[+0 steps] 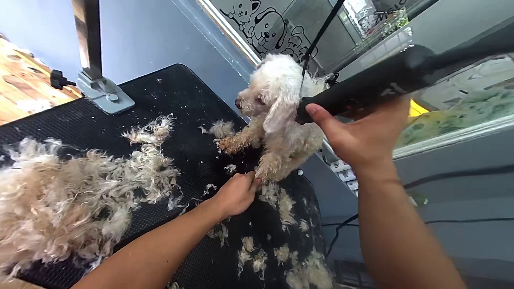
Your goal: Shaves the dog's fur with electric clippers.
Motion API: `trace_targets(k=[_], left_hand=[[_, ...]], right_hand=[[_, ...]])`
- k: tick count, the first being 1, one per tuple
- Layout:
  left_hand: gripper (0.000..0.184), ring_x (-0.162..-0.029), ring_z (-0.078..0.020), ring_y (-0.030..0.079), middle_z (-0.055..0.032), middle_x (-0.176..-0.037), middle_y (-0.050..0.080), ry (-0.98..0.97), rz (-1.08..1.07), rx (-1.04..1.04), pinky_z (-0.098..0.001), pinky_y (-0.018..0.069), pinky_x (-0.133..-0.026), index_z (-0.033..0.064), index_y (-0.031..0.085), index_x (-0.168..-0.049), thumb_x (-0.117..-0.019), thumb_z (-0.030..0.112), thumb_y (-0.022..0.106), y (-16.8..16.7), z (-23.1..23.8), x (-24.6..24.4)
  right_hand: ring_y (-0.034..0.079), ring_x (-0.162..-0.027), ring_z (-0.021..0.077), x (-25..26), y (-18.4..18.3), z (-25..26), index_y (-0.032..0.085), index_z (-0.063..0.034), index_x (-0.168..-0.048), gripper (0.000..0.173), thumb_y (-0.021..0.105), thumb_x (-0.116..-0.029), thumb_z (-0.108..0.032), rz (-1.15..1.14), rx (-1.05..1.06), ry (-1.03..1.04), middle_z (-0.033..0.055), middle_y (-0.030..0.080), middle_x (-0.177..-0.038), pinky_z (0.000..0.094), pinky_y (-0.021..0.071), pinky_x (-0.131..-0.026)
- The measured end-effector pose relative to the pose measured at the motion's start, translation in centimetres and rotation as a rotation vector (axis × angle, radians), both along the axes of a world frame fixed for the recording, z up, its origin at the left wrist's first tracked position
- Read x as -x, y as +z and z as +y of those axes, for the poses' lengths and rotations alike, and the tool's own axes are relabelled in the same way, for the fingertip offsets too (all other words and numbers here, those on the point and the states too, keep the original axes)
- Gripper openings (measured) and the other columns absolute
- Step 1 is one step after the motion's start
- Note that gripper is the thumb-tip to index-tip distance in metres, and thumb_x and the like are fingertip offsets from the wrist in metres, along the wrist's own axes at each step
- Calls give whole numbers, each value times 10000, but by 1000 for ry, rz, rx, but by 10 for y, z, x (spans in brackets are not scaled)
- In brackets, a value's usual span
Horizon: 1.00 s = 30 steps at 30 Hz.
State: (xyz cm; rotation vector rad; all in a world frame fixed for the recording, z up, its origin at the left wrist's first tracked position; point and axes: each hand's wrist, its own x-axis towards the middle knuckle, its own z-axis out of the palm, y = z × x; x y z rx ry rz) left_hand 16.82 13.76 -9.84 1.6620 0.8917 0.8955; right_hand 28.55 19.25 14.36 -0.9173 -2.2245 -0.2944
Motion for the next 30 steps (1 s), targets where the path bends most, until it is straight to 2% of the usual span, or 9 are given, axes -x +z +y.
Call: trace_targets(k=[3,7,8,11,15,17,22,26,30], left_hand=[[336,-731,-149,663,-22,-796,656,-5,-20,-12,-400,577,-687,133,667,-1093,-1104,364,422,-3,1,-2],[366,-750,-164,671,-38,-807,660,7,8,-14,-407,579,-708,112,666,-1125,-1110,363,400,0,2,0],[371,-755,-170,671,-43,-812,662,6,17,-10,-411,579,-712,109,666,-1131,-1111,363,396,1,2,1],[372,-715,-174,658,-47,-789,646,-2,26,22,-408,572,-673,108,661,-1128,-1111,370,398,2,3,2],[355,-651,-153,624,-30,-745,622,-7,-19,17,-374,551,-623,116,658,-1097,-1112,364,405,1,4,3],[353,-627,-137,617,-18,-729,619,-1,-52,9,-353,546,-604,122,664,-1113,-1111,366,409,1,5,5],[372,-686,-150,648,-25,-766,651,24,-28,0,-386,561,-649,122,676,-1149,-1112,371,402,-1,9,7],[371,-662,-138,634,-18,-749,643,29,-52,-6,-373,553,-631,123,683,-1138,-1110,374,412,-2,9,8],[373,-630,-141,623,-23,-724,631,39,-74,-4,-370,550,-611,112,676,-1141,-1113,367,405,2,9,8]], right_hand=[[723,-967,120,0,-16,1,508,39,-1308,747,879,-791,-352,-64,21,-203,102,705,-1101,341,646,-817],[723,-972,189,5,-33,-1,486,-54,-1374,831,852,-743,-451,-223,268,-454,83,720,-1058,478,610,-840],[719,-989,172,6,-32,-1,495,-85,-1366,817,857,-732,-452,-241,347,-475,59,720,-1059,467,607,-858],[717,-1002,75,3,-15,-5,531,-78,-1317,749,901,-736,-373,-112,379,-305,2,721,-1096,329,641,-864],[732,-995,168,-12,-15,0,509,44,-1254,677,908,-780,-229,61,51,-28,106,701,-1105,378,666,-833],[729,-959,139,-17,-31,0,554,37,-1215,627,899,-778,-254,10,31,-70,93,717,-1055,371,651,-835],[720,-962,62,-14,-34,-4,554,-79,-1279,701,886,-738,-377,-75,333,-329,6,722,-1072,313,640,-830],[737,-980,162,-22,-30,0,515,10,-1237,668,918,-755,-215,126,98,-44,79,712,-1080,387,665,-847],[729,-950,123,-22,-53,-2,545,8,-1254,672,892,-776,-313,54,131,-212,82,709,-1072,349,656,-800]])
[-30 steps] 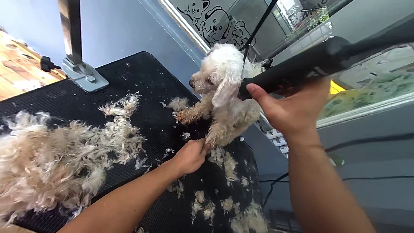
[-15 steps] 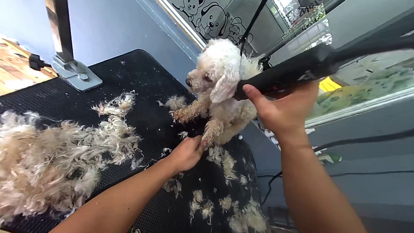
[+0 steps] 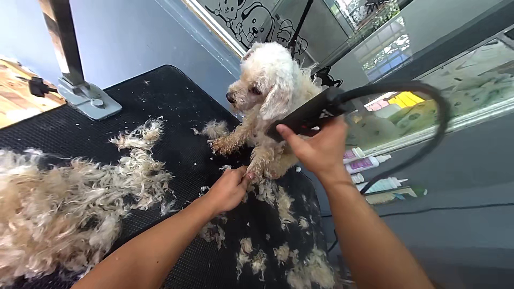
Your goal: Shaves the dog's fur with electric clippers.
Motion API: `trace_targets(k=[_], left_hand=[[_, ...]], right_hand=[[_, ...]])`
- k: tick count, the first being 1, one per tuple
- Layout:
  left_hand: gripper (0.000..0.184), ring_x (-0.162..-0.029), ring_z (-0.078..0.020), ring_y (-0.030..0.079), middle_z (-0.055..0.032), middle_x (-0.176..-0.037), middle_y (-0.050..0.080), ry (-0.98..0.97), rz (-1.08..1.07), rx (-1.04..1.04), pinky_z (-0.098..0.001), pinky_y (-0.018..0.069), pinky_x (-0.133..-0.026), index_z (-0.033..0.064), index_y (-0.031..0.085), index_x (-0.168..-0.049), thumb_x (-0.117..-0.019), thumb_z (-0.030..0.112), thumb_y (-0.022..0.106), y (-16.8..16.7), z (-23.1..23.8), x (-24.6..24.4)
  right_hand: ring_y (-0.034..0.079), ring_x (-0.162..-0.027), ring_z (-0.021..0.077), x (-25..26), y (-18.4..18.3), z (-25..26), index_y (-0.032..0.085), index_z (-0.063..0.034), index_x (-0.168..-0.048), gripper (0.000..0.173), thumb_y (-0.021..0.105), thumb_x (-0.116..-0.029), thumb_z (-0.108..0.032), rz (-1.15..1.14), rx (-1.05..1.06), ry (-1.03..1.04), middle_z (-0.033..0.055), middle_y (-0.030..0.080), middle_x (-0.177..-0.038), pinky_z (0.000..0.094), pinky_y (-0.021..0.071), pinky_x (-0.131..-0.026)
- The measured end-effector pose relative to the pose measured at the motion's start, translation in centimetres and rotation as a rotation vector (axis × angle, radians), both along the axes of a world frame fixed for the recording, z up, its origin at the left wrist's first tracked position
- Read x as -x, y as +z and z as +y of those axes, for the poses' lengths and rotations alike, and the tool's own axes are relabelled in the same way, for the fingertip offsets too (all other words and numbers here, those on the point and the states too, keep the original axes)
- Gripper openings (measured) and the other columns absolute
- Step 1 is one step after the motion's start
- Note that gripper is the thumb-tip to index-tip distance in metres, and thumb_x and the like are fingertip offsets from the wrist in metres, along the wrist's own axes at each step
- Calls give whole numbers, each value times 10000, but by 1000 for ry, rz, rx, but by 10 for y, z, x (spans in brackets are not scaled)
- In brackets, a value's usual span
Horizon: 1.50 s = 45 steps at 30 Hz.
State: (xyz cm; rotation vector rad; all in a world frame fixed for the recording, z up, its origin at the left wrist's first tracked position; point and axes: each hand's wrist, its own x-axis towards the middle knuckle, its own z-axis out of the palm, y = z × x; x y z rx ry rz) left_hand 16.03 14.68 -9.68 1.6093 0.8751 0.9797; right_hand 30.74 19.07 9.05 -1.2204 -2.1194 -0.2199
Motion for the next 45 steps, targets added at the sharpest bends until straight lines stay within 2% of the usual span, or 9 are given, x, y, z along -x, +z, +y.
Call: trace_targets(k=[6,10,14,21,25,30,33,39,45], left_hand=[[354,-630,-154,614,-22,-709,609,-21,79,-6,-378,534,-599,122,669,-1066,-1109,367,417,-9,3,2],[375,-624,-143,609,-18,-711,607,-52,43,-5,-365,535,-603,123,667,-1086,-1108,394,409,-9,0,-3],[376,-618,-124,610,-7,-707,609,-42,38,-15,-348,539,-596,126,666,-1084,-1107,399,408,-7,-1,-4],[373,-645,-140,635,-19,-727,634,0,84,-30,-376,554,-614,119,679,-1117,-1110,373,406,-6,3,-1],[371,-638,-164,626,-29,-714,619,-7,111,-21,-398,538,-600,115,675,-1061,-1108,376,415,-7,5,3],[369,-623,-151,614,-20,-710,615,-3,38,-14,-380,535,-583,119,681,-1042,-1107,367,416,-4,4,4],[358,-602,-141,601,-14,-693,609,14,10,-29,-368,520,-569,120,689,-1066,-1107,351,419,-4,3,6],[370,-673,-122,639,6,-745,650,6,-24,-33,-379,544,-639,147,702,-1076,-1097,368,405,-11,8,5],[619,-801,-101,664,15,-806,665,33,-115,-99,-376,555,-717,159,697,-987,-1082,546,223,-14,11,8]], right_hand=[[705,-1008,42,-3,23,1,541,-119,-1306,772,901,-691,-416,-27,346,-142,-27,712,-1106,302,631,-861],[750,-966,180,-12,21,-6,580,-11,-1180,580,923,-743,-176,99,-15,259,67,740,-1055,413,670,-846],[729,-972,171,-8,-1,-4,601,21,-1155,553,899,-775,-248,9,-227,146,112,722,-1036,407,635,-873],[723,-933,153,10,-5,-2,499,-94,-1349,804,849,-737,-481,-123,196,-308,37,722,-1022,450,613,-812],[713,-984,70,2,8,0,582,-117,-1276,702,906,-708,-375,-52,427,-118,-11,729,-1066,341,629,-875],[741,-953,151,-6,4,-21,559,-26,-1200,602,925,-740,-158,186,24,221,32,734,-1043,394,664,-849],[751,-940,182,-12,-6,-13,538,-7,-1203,617,921,-728,-97,265,-96,196,62,734,-1040,414,672,-836],[720,-987,104,-16,-23,-6,545,-48,-1282,726,926,-712,-287,288,235,-127,35,713,-1087,336,642,-873],[750,-928,151,-31,-18,-16,602,-41,-1211,656,945,-665,-164,323,604,153,38,753,-1014,363,663,-843]])
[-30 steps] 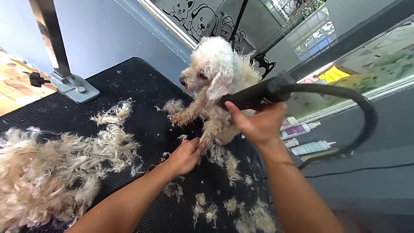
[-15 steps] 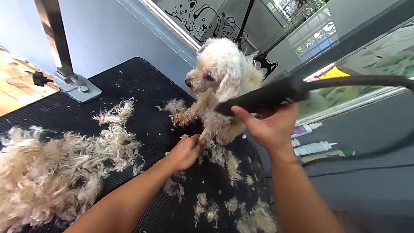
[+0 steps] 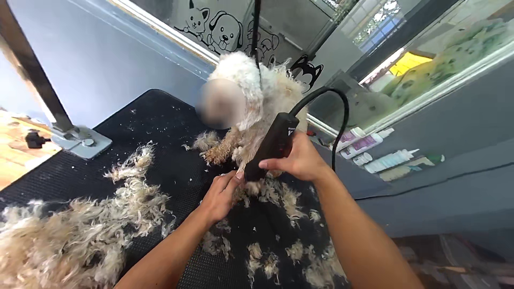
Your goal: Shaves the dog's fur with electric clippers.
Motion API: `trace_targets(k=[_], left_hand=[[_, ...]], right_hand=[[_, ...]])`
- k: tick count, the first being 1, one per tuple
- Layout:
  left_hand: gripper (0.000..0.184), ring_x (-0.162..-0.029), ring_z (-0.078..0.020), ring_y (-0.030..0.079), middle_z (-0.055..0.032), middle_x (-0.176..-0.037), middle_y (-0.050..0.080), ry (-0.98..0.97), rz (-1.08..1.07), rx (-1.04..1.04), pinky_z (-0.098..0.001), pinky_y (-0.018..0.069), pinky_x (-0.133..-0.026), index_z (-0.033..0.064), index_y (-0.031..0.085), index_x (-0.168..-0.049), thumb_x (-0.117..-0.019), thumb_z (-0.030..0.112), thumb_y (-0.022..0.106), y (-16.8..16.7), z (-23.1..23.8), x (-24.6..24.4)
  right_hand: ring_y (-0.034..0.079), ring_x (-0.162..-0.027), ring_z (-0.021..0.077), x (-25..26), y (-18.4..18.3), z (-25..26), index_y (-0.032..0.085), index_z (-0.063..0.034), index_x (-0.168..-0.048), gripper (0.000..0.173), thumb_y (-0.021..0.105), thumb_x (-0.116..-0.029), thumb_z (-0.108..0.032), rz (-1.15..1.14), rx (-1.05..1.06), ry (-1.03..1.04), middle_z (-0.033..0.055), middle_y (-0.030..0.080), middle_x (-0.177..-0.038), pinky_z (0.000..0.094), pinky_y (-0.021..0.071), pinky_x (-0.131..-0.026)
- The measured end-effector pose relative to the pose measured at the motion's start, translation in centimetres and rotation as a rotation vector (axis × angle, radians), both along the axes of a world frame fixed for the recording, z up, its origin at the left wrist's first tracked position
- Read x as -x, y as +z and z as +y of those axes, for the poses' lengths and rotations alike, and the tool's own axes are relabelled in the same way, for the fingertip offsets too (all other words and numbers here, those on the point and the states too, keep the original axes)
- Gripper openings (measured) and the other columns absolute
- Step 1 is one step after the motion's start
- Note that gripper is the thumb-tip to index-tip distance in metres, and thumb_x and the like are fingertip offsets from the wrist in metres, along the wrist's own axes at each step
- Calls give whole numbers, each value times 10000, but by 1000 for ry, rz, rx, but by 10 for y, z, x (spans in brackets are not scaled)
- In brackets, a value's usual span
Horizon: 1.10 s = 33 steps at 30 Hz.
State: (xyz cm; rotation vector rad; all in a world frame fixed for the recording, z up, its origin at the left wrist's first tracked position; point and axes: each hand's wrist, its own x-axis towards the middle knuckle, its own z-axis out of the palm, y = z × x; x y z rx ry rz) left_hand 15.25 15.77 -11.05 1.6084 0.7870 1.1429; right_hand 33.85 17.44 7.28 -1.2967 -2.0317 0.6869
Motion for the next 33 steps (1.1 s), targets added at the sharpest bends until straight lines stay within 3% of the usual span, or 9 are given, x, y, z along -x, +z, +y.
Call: trace_targets(k=[6,12,14,16,20,23,25,28,33], left_hand=[[672,-805,-87,691,21,-830,699,0,-37,33,-366,590,-720,177,711,-1037,-1064,612,199,-3,-2,0],[738,-825,-87,694,19,-868,710,30,-22,80,-353,599,-731,166,712,-1063,-1037,670,174,-1,-5,1],[747,-803,-94,702,12,-865,718,36,-36,89,-345,611,-711,157,715,-1087,-1040,667,172,0,-5,0],[760,-773,-96,700,14,-835,715,52,-58,96,-329,612,-689,157,715,-1047,-1034,687,170,1,-4,-1],[735,-737,-76,685,21,-786,689,94,-54,104,-296,604,-673,136,696,-992,-1052,650,174,9,-3,-1],[642,-786,-109,711,-17,-835,722,116,-28,135,-324,618,-730,95,728,-1030,-1091,517,249,19,-1,3],[582,-795,-126,715,-35,-857,729,117,-38,169,-325,618,-736,74,731,-1025,-1102,436,282,23,0,6],[561,-648,-123,670,-31,-761,689,118,-59,228,-300,594,-601,62,709,-962,-1100,382,270,31,-2,13],[593,-459,-101,535,-9,-611,591,61,-154,330,-268,488,-423,93,655,-878,-1093,437,223,34,-3,21]], right_hand=[[746,-964,210,-10,-1,5,539,34,-1195,596,904,-743,-98,328,-618,-167,99,734,-1049,429,663,-859],[734,-966,165,-15,-21,14,525,14,-1267,696,918,-725,-178,265,-377,-261,87,714,-1064,373,659,-850],[739,-894,130,-11,-27,8,568,-12,-1219,635,911,-718,-196,233,-260,-239,50,735,-990,353,657,-808],[736,-901,112,-8,-34,-1,594,-32,-1209,616,917,-708,-189,225,-128,-167,32,743,-989,341,647,-835],[712,-1002,141,-33,-34,-8,466,-15,-1370,717,838,-763,-105,430,87,96,65,707,-1112,337,612,-909],[722,-956,244,-50,-30,-4,395,-25,-1387,668,774,-845,-123,773,-160,-85,128,698,-1092,430,640,-794],[724,-966,287,-54,-16,5,359,-13,-1388,753,835,-805,-35,830,-331,-206,160,675,-1107,461,658,-788],[704,-1037,243,-55,-4,21,387,40,-1354,821,897,-713,-6,734,-589,-261,151,662,-1134,428,625,-924],[706,-1083,327,-35,-12,48,409,65,-1320,751,864,-722,83,861,-649,-136,211,659,-1185,496,660,-851]])
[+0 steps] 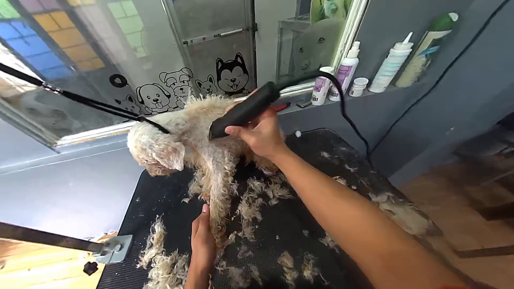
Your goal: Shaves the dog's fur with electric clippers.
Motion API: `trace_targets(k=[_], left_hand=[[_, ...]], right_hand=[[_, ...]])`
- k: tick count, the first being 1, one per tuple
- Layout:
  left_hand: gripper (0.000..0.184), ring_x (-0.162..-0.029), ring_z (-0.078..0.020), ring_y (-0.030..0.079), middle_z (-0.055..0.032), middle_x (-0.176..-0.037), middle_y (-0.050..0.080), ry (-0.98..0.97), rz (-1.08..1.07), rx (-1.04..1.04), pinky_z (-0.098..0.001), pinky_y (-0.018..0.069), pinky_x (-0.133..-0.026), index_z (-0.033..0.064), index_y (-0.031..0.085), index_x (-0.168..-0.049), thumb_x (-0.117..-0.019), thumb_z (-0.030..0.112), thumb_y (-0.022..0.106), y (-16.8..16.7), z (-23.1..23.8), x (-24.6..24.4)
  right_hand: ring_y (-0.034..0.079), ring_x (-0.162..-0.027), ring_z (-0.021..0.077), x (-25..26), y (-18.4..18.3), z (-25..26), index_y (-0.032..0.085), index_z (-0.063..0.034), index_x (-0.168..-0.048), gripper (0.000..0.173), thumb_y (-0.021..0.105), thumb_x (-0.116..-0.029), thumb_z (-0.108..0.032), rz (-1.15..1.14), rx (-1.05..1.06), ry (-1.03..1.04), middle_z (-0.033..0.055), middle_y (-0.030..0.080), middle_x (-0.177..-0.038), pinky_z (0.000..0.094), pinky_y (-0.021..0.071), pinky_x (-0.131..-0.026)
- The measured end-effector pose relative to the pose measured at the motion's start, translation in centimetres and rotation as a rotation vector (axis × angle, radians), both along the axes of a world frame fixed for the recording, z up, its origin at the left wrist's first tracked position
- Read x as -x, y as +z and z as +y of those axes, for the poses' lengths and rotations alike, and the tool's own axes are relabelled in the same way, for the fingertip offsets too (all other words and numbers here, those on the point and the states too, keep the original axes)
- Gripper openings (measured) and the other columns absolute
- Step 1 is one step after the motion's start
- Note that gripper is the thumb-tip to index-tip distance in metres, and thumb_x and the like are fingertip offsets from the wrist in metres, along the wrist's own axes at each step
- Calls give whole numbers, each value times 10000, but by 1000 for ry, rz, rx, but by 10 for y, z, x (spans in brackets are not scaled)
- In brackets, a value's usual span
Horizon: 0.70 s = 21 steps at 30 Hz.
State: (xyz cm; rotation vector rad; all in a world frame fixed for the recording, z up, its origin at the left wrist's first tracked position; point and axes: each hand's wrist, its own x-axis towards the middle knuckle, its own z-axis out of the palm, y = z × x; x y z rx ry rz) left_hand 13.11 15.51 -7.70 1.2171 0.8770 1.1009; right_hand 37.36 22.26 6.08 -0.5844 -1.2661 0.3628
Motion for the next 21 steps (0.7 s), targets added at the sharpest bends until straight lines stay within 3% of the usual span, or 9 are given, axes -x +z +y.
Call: trace_targets(k=[6,9,12,14,21], left_hand=[[606,-427,-101,492,-7,-564,542,-9,6,56,-258,448,-399,93,616,-819,-1076,473,220,5,1,6],[602,-434,-93,503,0,-566,552,-26,23,40,-257,454,-401,104,619,-818,-1075,481,225,7,2,12],[596,-430,-89,515,1,-561,564,-43,18,25,-258,465,-397,115,633,-813,-1071,494,252,9,1,16],[590,-419,-90,510,-5,-551,557,-53,-1,52,-252,462,-394,109,620,-813,-1071,477,239,9,-3,16],[581,-426,-100,513,-20,-566,558,-62,-9,57,-259,468,-398,83,636,-850,-1071,477,270,4,-5,13]], right_hand=[[691,-1093,173,-7,-18,3,371,40,-1408,921,888,-647,35,-242,267,146,135,665,-1193,352,596,-975],[683,-1073,127,-19,-7,0,413,2,-1409,922,904,-629,-3,-443,416,223,95,672,-1181,317,581,-967],[703,-1067,197,-16,1,-7,456,44,-1340,793,887,-676,-2,-261,241,167,137,698,-1140,391,602,-957],[698,-1092,242,-4,0,-4,396,68,-1347,808,884,-705,14,-102,100,58,177,670,-1161,423,613,-956],[703,-1026,165,15,-31,-28,364,6,-1417,920,904,-673,-21,-60,283,-3,116,657,-1150,346,626,-904]])
